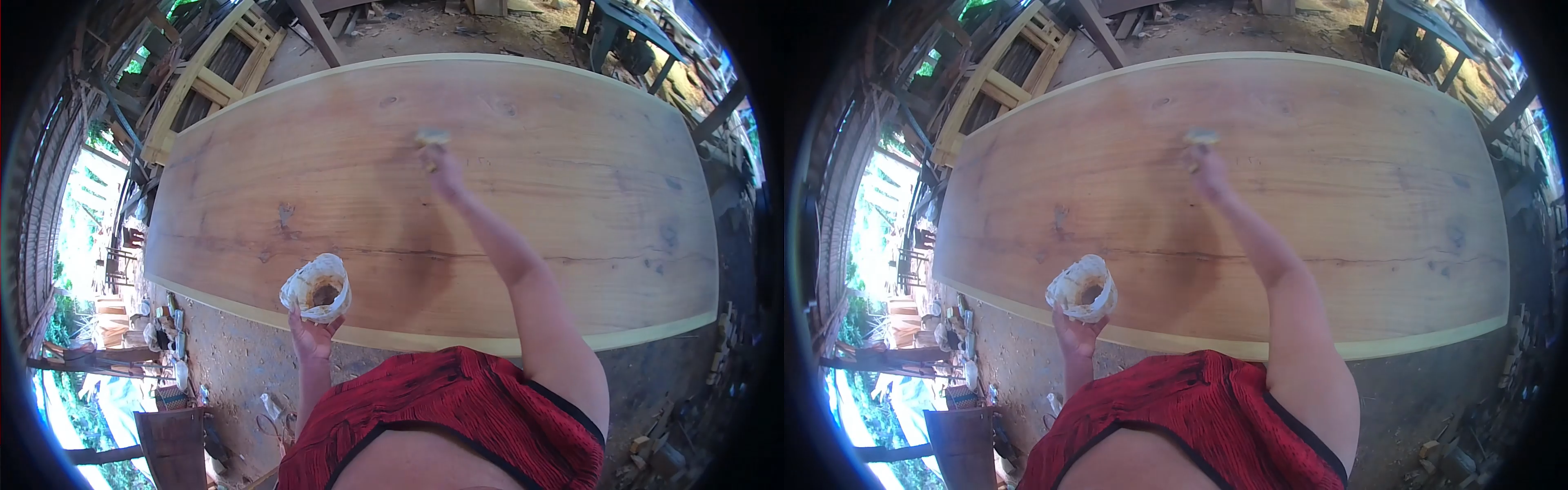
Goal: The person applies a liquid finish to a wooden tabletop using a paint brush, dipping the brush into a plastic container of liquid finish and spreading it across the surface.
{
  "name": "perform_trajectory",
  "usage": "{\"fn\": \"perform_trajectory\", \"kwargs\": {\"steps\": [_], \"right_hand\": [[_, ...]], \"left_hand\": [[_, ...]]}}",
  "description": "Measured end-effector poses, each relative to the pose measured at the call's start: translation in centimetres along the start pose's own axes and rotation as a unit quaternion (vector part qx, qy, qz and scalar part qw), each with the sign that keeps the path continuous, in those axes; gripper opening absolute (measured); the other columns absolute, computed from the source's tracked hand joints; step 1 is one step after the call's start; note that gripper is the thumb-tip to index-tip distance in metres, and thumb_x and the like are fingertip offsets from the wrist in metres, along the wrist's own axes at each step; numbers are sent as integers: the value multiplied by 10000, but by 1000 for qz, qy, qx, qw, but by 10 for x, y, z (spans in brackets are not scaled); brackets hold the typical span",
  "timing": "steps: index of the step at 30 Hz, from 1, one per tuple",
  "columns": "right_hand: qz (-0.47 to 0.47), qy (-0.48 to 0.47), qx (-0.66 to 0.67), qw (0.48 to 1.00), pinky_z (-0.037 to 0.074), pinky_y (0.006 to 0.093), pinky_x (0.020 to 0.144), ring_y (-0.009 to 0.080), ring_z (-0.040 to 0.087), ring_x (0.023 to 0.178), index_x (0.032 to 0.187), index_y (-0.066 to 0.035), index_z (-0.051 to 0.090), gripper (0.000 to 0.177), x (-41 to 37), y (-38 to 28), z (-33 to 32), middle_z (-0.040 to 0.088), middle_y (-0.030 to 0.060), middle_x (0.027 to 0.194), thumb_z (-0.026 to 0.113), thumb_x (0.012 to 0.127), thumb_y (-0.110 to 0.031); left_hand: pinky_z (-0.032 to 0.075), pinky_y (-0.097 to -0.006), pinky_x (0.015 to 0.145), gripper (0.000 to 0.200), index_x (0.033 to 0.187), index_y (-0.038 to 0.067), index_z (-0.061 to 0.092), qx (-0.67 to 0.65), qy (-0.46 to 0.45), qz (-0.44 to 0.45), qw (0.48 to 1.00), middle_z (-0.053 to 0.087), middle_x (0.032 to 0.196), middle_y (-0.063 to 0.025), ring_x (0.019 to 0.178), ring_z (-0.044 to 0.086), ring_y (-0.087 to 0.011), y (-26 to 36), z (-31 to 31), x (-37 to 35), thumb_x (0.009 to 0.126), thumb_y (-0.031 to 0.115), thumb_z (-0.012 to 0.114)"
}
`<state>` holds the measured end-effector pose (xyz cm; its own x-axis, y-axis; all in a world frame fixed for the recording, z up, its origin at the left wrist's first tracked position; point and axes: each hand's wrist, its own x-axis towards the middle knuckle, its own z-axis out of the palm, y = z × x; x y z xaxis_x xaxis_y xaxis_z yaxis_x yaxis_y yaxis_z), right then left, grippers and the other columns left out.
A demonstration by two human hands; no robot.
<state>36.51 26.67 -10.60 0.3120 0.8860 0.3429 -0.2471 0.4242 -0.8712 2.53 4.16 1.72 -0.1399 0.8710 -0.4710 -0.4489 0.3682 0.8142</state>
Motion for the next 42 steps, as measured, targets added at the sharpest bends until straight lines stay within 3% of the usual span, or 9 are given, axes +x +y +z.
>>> {"fn": "perform_trajectory", "kwargs": {"steps": [1,4,11,20,24,26,28,38,42], "right_hand": [[43,-48,65,996,444,293,734,138,546,823,1033,-59,573,195,-15,11,24,581,32,904,576,847,-117],[-122,-89,-334,931,465,306,735,146,561,815,919,-43,632,130,-65,-13,76,606,44,937,633,825,-134],[234,122,57,963,462,253,568,100,579,652,874,-50,623,115,-57,-59,-26,623,33,748,649,844,-158],[-98,482,-187,850,429,218,511,102,567,617,935,-42,633,120,-88,-170,-326,615,29,762,624,861,-135],[-86,493,-446,742,451,260,610,121,563,701,920,-71,657,114,-124,-188,-331,623,18,797,641,840,-150],[-10,458,-608,648,461,345,766,229,584,879,935,-105,671,141,-125,-180,-307,643,87,900,652,805,-154],[-142,384,-603,685,436,371,844,284,545,984,923,-119,672,138,-121,-143,-292,618,113,991,659,794,-167],[-49,7,-389,920,435,320,881,272,545,1029,947,-71,633,202,-143,-59,31,563,131,1081,613,770,23],[-87,-120,-315,937,470,313,825,255,575,976,998,-70,617,179,-182,-65,142,555,128,1105,607,825,-24]], "left_hand": [[536,-500,773,764,1359,151,328,-1,1,-1,1000,415,1306,-118,1128,497,-322,0,3,0,782,614,517],[539,-497,764,756,1356,159,334,0,36,2,999,428,1294,-117,1128,496,-318,1,5,-3,782,617,516],[546,-483,750,757,1355,149,323,-11,-38,-13,999,426,1301,-132,1122,500,-317,0,12,2,782,587,551],[551,-478,754,738,1375,147,293,6,-92,-33,995,395,1324,-140,1137,494,-322,-5,19,20,821,590,499],[549,-487,760,728,1369,151,293,12,-126,-26,992,391,1327,-138,1149,484,-317,3,10,13,822,582,506],[546,-488,762,728,1367,148,293,14,-129,-36,991,391,1328,-135,1148,483,-320,0,12,16,821,579,509],[543,-489,763,727,1365,146,293,11,-133,-39,990,392,1328,-132,1148,482,-322,-2,13,21,821,575,512],[515,-500,778,744,1366,158,296,14,-135,-35,990,387,1341,-122,1153,474,-326,32,-35,38,806,594,520],[526,-492,771,697,1361,180,307,5,-122,-7,993,403,1331,-105,1146,479,-318,57,-66,46,827,594,479]]}}
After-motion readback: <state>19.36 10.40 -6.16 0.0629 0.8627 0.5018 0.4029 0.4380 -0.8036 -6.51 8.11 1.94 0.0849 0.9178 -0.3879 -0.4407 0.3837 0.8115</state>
